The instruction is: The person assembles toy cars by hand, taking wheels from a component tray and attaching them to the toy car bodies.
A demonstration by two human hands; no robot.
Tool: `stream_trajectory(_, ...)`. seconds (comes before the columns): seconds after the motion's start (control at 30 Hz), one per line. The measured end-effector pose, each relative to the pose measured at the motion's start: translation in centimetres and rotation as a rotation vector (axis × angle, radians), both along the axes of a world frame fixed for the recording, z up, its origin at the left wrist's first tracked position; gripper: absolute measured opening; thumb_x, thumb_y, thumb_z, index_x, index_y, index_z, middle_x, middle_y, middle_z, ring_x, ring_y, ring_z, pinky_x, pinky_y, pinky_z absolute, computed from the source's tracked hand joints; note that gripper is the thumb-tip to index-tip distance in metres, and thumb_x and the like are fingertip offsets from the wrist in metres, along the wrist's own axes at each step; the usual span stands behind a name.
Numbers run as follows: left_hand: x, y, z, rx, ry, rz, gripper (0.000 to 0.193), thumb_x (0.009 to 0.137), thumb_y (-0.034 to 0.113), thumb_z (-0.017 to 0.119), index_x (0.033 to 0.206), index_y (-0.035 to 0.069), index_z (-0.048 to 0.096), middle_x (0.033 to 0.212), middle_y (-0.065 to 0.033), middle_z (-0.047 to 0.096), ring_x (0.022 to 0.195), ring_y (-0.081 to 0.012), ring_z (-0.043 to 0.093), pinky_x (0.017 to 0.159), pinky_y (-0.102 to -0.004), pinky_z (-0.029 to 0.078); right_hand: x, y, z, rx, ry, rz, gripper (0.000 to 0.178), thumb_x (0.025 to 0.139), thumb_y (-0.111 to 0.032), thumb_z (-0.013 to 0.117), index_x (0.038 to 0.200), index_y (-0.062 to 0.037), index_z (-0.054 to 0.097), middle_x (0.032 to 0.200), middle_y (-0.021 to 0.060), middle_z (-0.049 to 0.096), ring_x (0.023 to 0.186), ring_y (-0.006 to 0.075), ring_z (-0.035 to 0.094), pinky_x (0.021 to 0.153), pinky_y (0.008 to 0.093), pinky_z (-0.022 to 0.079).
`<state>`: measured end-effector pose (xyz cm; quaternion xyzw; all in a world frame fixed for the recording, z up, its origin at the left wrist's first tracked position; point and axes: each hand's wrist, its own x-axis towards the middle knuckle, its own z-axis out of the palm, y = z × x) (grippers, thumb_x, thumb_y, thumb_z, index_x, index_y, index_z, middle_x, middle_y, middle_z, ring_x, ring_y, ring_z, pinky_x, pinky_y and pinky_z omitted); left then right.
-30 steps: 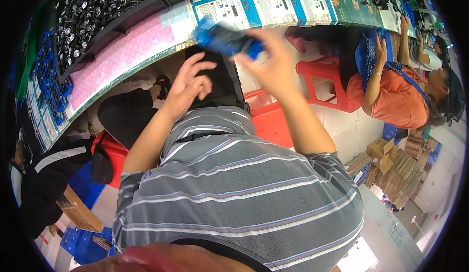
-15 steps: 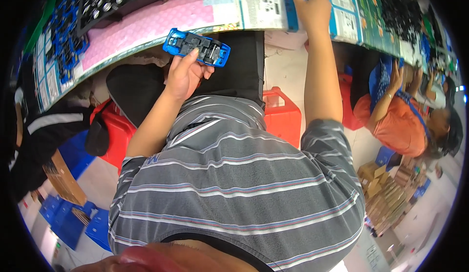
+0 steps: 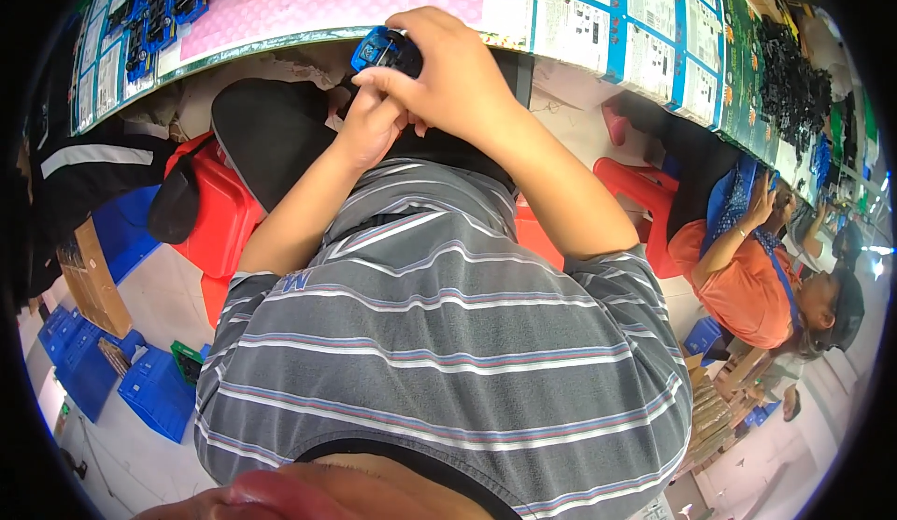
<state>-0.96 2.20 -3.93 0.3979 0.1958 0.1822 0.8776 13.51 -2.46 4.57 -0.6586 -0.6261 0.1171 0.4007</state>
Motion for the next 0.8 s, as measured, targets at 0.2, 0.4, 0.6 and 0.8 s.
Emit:
stream_trajectory(0.2,-1.5,0.9,1.0,-0.017,-0.037,0.064,0.044,0.102,0.022,0.056,0.139,0.002,0.044,0.107,-0.0111,0.065,0.079,-0.0187,0.066,0.064,-0.0297,0.052,3.0,-1.9,-0.2,-0.053,0.147,-0.065,0.042,0.077,-0.019,0.084,0.111,-0.0001,0.068,0.102,0.0117,0.069,0.09,0.0213,0.067,0.08,0.0324,0.054)
stream_trajectory(0.4,-2.5,1.8,1.2,-0.069,-0.097,0.205,0.029,0.1,0.024,0.061,0.119,0.002,0.055,0.096,-0.0099,0.068,0.077,-0.0145,0.066,0.065,-0.0271,0.055,0.5,-2.3,0.4,-0.113,0.01,0.083,0.054,0.073,-0.022,0.087,0.116,0.0013,0.065,0.108,0.0177,0.067,0.095,0.0328,0.068,0.084,0.0389,0.054)
stream_trajectory(0.6,-3.3,2.3,0.9,-0.056,-0.08,0.212,0.03,0.1,0.025,0.064,0.117,0.002,0.056,0.095,-0.0084,0.069,0.077,-0.0152,0.069,0.071,-0.0274,0.057,-1.2,-0.7,-0.3,-0.11,-0.043,0.015,0.053,0.073,-0.023,0.086,0.114,0.0025,0.065,0.102,0.0183,0.067,0.09,0.0365,0.068,0.081,0.0401,0.055)
stream_trajectory(0.8,-5.7,3.1,0.0,0.07,-0.076,0.424,0.042,0.101,0.021,0.062,0.134,0.004,0.043,0.12,-0.008,0.063,0.104,-0.0181,0.064,0.09,-0.0333,0.055,0.2,0.9,-1.2,0.03,0.057,-0.062,0.031,0.082,-0.02,0.083,0.102,0.0009,0.071,0.091,0.0123,0.071,0.073,0.0204,0.068,0.068,0.0317,0.054)
